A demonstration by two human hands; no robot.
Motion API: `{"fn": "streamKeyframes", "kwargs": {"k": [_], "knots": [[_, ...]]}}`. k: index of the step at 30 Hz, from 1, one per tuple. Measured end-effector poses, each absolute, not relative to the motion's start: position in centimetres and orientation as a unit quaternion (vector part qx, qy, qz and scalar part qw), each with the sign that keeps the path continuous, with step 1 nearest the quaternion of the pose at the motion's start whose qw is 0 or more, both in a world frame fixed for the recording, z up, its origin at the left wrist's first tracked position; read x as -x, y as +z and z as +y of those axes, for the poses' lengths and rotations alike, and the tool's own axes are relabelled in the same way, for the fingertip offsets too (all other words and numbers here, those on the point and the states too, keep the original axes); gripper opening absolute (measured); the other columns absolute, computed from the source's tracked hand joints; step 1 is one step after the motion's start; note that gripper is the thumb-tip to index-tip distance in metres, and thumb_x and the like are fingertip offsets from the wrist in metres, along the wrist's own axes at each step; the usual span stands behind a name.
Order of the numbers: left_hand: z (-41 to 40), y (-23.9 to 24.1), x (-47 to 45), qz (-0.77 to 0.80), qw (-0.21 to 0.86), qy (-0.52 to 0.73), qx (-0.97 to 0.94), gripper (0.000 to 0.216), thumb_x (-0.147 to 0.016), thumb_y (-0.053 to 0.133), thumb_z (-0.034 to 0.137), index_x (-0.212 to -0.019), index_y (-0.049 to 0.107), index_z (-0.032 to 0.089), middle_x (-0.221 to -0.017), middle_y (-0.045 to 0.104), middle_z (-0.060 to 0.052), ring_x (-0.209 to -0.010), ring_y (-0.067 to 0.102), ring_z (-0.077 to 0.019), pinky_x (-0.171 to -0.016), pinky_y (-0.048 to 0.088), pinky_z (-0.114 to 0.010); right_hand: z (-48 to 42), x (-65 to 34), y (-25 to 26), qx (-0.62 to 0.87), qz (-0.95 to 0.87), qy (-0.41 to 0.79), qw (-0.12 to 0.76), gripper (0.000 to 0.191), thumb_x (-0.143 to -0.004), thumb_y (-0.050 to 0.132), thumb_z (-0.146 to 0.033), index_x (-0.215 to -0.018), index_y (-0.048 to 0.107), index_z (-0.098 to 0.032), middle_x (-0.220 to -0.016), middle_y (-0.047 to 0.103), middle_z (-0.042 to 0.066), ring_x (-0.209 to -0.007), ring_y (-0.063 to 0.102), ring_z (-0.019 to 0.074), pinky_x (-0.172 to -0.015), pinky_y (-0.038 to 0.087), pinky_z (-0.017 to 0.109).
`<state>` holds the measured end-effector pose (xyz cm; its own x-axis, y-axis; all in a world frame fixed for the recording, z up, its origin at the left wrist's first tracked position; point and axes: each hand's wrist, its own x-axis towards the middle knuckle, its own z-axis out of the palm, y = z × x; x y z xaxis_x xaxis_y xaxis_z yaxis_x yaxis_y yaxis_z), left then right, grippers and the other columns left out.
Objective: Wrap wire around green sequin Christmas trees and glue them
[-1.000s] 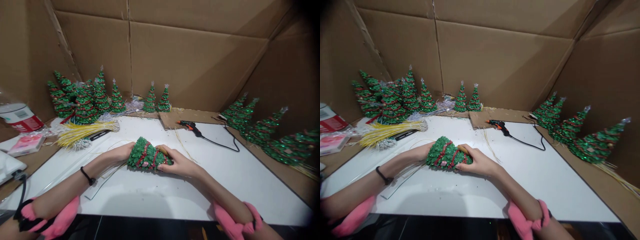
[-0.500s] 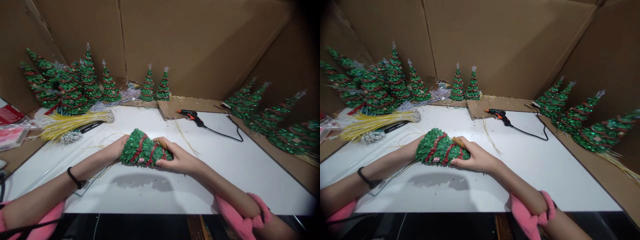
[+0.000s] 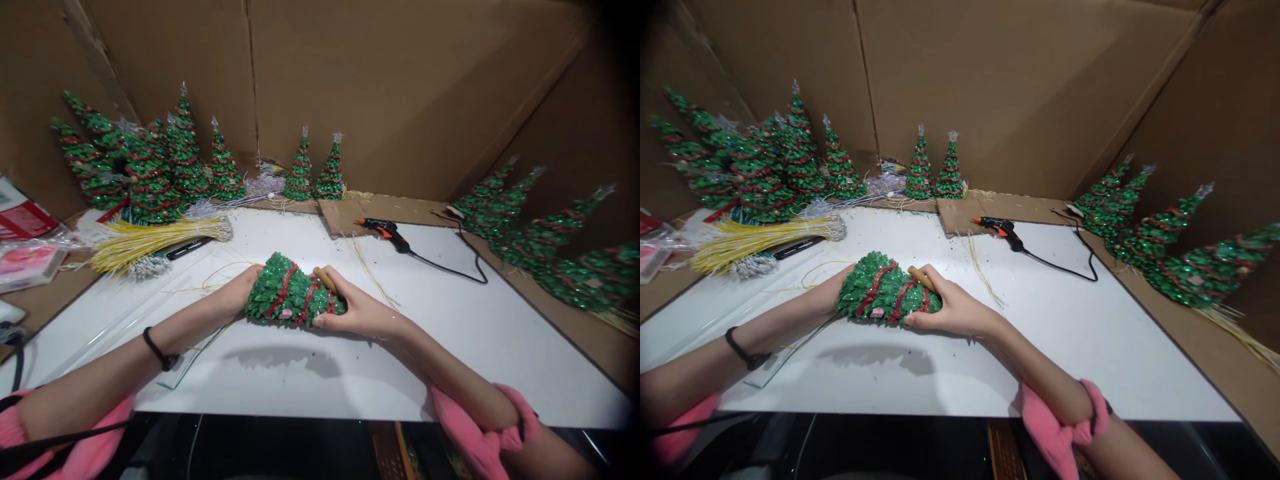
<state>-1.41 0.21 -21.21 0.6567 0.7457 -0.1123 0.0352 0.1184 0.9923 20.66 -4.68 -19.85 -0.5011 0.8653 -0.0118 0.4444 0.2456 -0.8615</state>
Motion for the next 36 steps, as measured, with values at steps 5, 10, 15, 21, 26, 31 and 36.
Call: {"fn": "streamKeyframes", "kwargs": {"k": [5, 10, 15, 21, 26, 31, 36], "knots": [[0.1, -21.0, 1.5, 0.321, 0.655, 0.271, -0.628, 0.048, -0.056, 0.076, 0.021, -0.101, 0.063, 0.013, -0.091, 0.070, -0.007, -0.079, 0.063, -0.0215, -0.065, 0.053, -0.029, -4.5, -20.7, -20.2, 0.434, -0.763, 0.407, 0.251, 0.044, -0.076, 0.062, -0.043, -0.110, 0.043, -0.023, -0.089, 0.050, 0.000, -0.082, 0.049, 0.0185, -0.072, 0.041, 0.031], [0.5, -21.6, 1.5, 0.331, 0.653, 0.269, -0.627, 0.046, -0.057, 0.075, 0.020, -0.100, 0.063, 0.012, -0.093, 0.070, -0.009, -0.080, 0.064, -0.0229, -0.069, 0.053, -0.032, -4.5, -20.7, -20.3, 0.421, -0.769, 0.410, 0.251, 0.044, -0.077, 0.060, -0.043, -0.112, 0.042, -0.023, -0.093, 0.051, 0.002, -0.086, 0.051, 0.0204, -0.074, 0.043, 0.033], [0.5, -21.9, 1.7, 0.338, 0.638, 0.291, -0.628, 0.047, -0.054, 0.077, 0.019, -0.099, 0.064, 0.013, -0.090, 0.070, -0.006, -0.078, 0.063, -0.0201, -0.066, 0.052, -0.028, -4.5, -20.7, -20.2, 0.427, -0.769, 0.407, 0.246, 0.044, -0.079, 0.059, -0.043, -0.114, 0.041, -0.023, -0.094, 0.050, 0.002, -0.086, 0.051, 0.0204, -0.076, 0.043, 0.034], [0.6, -21.9, 1.7, 0.372, 0.629, 0.289, -0.619, 0.027, -0.065, 0.070, 0.028, -0.087, 0.067, 0.013, -0.073, 0.069, -0.003, -0.061, 0.059, -0.0137, -0.055, 0.049, -0.023, -4.2, -20.9, -20.4, 0.425, -0.758, 0.428, 0.248, 0.046, -0.080, 0.057, -0.045, -0.118, 0.041, -0.023, -0.097, 0.050, 0.002, -0.089, 0.051, 0.0200, -0.079, 0.043, 0.034], [0.7, -21.8, 1.7, 0.377, 0.592, 0.294, -0.649, 0.049, -0.044, 0.082, 0.017, -0.092, 0.067, 0.014, -0.085, 0.071, -0.004, -0.072, 0.061, -0.0172, -0.061, 0.050, -0.024, -3.6, -21.4, -20.9, 0.386, -0.744, 0.479, 0.261, 0.072, -0.071, 0.067, -0.049, -0.130, 0.034, -0.022, -0.125, 0.044, 0.006, -0.115, 0.043, 0.0247, -0.096, 0.037, 0.036], [0.4, -21.4, 1.5, 0.364, 0.643, 0.285, -0.610, 0.034, -0.059, 0.075, 0.025, -0.090, 0.065, 0.014, -0.081, 0.070, -0.005, -0.067, 0.061, -0.0159, -0.060, 0.050, -0.025, -3.6, -21.4, -20.8, 0.411, -0.738, 0.475, 0.246, 0.068, -0.073, 0.066, -0.047, -0.128, 0.036, -0.022, -0.122, 0.047, 0.007, -0.112, 0.047, 0.0249, -0.094, 0.039, 0.038], [0.5, -21.6, 1.3, 0.339, 0.657, 0.297, -0.605, 0.028, -0.067, 0.070, 0.029, -0.089, 0.064, 0.013, -0.082, 0.069, -0.006, -0.068, 0.061, -0.0160, -0.059, 0.049, -0.025, -3.7, -20.9, -20.3, 0.407, -0.724, 0.496, 0.252, 0.059, -0.075, 0.065, -0.045, -0.123, 0.039, -0.022, -0.111, 0.052, 0.005, -0.103, 0.052, 0.0231, -0.086, 0.045, 0.037]]}}
